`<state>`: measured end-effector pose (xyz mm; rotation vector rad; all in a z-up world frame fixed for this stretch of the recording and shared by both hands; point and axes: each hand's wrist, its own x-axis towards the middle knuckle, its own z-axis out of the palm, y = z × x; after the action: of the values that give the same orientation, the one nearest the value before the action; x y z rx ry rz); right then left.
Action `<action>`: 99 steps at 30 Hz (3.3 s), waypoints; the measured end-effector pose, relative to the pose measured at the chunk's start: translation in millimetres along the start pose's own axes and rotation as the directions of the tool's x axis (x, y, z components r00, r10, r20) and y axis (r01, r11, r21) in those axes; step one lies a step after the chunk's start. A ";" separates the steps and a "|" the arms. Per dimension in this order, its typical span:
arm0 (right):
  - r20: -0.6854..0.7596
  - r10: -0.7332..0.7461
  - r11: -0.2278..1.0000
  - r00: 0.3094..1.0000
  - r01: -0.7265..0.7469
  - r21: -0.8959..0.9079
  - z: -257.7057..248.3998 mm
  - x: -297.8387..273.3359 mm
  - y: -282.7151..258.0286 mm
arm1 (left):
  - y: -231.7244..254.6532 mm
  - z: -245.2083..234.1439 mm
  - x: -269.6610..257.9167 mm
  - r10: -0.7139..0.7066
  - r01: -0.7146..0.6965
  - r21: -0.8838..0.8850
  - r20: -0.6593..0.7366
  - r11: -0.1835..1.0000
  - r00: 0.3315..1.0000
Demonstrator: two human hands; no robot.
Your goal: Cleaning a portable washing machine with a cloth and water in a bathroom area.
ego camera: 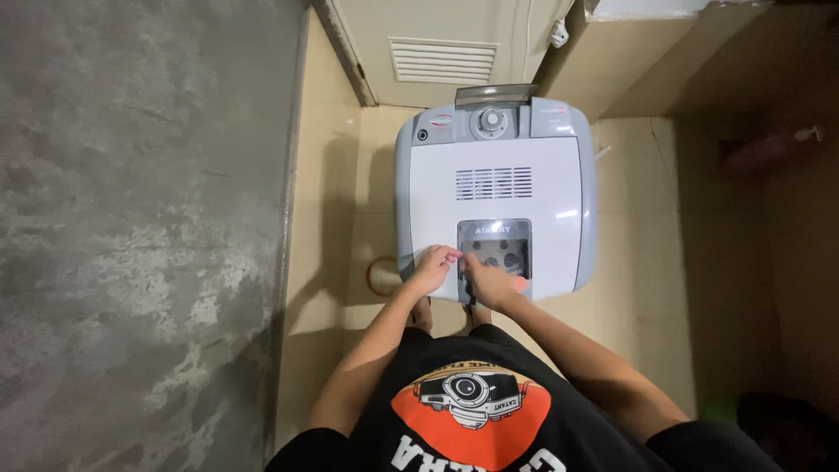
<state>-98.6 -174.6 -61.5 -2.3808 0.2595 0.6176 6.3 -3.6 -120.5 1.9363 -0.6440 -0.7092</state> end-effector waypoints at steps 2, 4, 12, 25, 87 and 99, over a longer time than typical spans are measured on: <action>-0.029 -0.055 0.998 0.998 0.055 0.021 -29.0 -17.8 -13.1 | 6.9 -2.6 -1.4 -0.003 0.003 0.010 0.006 1.000 1.000; -0.061 -0.114 0.992 0.992 0.116 0.041 -50.2 -30.1 -24.0 | 17.9 -7.3 -2.3 -0.005 0.005 0.024 0.008 1.000 1.000; -0.190 -0.048 0.980 0.981 0.009 -0.198 -46.1 -25.1 11.0 | 104.9 -14.2 -11.9 0.097 -0.130 0.412 0.100 0.902 0.990; -0.473 -0.245 0.969 0.846 0.225 -0.099 -84.8 -36.9 -1.7 | 84.3 18.3 11.6 0.063 -0.050 0.535 -0.007 0.844 0.998; -0.323 0.011 0.737 0.946 -0.226 -0.636 -8.3 -13.5 15.7 | -2.3 -9.1 31.1 -0.249 0.286 0.253 -0.169 0.924 0.954; -0.292 0.059 0.826 0.955 -0.211 -0.523 3.9 -0.4 27.9 | -2.8 -12.5 30.9 -0.191 0.231 0.282 -0.164 0.931 0.968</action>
<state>-109.7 -193.5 -79.3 -3.0356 0.4181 0.4791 37.0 -16.3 -124.7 2.3395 -0.4844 -0.6330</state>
